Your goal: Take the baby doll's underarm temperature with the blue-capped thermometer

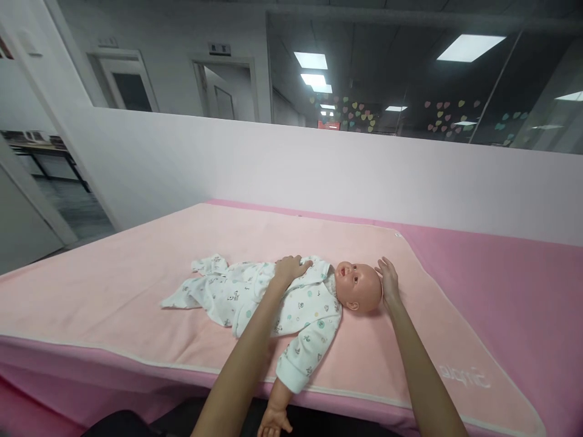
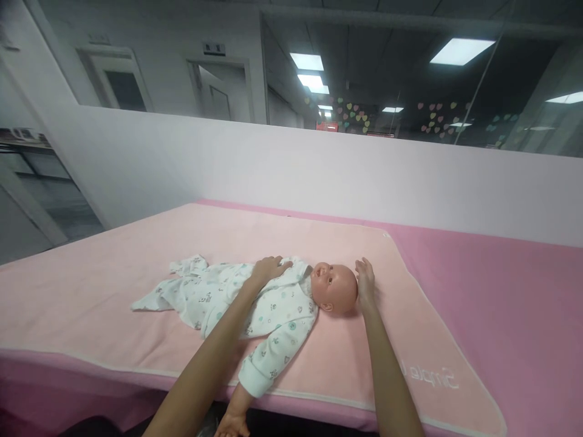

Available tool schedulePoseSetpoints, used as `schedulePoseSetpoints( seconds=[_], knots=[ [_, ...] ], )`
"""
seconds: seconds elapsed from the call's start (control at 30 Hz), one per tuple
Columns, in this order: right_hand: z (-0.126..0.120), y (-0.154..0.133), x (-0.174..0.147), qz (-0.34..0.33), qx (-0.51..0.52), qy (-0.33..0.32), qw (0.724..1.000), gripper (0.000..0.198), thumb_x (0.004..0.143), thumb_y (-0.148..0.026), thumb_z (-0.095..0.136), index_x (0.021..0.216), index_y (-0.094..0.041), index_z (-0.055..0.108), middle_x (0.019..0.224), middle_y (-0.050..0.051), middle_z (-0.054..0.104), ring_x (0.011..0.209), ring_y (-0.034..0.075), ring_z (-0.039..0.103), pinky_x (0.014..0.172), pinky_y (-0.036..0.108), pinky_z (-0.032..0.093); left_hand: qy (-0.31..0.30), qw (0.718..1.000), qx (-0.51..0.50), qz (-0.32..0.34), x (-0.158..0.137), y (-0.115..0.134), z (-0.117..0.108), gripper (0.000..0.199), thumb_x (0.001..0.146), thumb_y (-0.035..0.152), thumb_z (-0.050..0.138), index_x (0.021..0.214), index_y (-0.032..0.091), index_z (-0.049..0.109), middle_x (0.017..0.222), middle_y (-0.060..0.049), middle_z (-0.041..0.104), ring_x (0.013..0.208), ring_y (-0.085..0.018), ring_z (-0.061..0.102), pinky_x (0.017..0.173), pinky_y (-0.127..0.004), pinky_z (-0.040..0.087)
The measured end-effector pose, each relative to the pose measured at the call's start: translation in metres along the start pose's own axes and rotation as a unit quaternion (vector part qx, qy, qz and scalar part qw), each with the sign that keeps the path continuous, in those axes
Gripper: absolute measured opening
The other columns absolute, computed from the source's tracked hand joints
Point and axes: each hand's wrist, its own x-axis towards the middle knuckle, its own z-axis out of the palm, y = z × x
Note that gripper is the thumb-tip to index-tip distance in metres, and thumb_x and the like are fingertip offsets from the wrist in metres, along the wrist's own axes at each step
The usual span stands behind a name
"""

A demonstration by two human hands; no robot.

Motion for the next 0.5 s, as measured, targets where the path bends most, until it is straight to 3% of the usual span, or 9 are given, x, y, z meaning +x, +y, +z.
schedulePoseSetpoints(
  seconds=[0.1,0.17,0.33,0.5],
  knots=[
    [0.002,-0.006,-0.005,0.079,0.058,-0.148,0.984,0.037,0.069,-0.047,0.057,0.085,-0.016,0.065,0.094,0.008,0.068,0.092,0.026,0.061,0.075,0.031,0.049,0.013,1.000,-0.005,-0.023,-0.001,0.001,0.003,0.058,0.080,0.062,0.025,0.107,0.022,0.056,0.114,-0.012,0.057,0.110,-0.031,0.048,0.091,-0.050,0.031],
    [0.003,-0.008,-0.007,0.126,0.080,-0.209,0.966,0.038,0.069,-0.050,0.056,0.079,-0.015,0.067,0.086,0.008,0.069,0.087,0.026,0.062,0.074,0.033,0.049,0.007,0.999,-0.012,-0.029,-0.001,0.001,0.004,0.060,0.079,0.064,0.026,0.110,0.022,0.055,0.115,-0.012,0.056,0.108,-0.032,0.049,0.090,-0.048,0.034],
    [0.001,-0.008,-0.002,0.054,0.093,-0.094,0.990,0.031,0.066,-0.043,0.062,0.084,-0.019,0.068,0.092,0.002,0.069,0.093,0.021,0.060,0.080,0.027,0.046,0.000,1.000,-0.013,-0.026,-0.003,0.002,0.002,0.059,0.079,0.062,0.026,0.112,0.021,0.054,0.117,-0.012,0.054,0.108,-0.031,0.049,0.088,-0.042,0.037],
    [-0.002,-0.013,-0.006,0.071,0.062,-0.196,0.976,0.037,0.068,-0.049,0.060,0.078,-0.014,0.069,0.079,0.007,0.070,0.081,0.024,0.063,0.075,0.032,0.048,-0.012,1.000,-0.009,-0.026,-0.005,0.005,-0.001,0.059,0.081,0.061,0.025,0.114,0.020,0.052,0.119,-0.012,0.053,0.111,-0.031,0.047,0.088,-0.043,0.036]
  ],
)
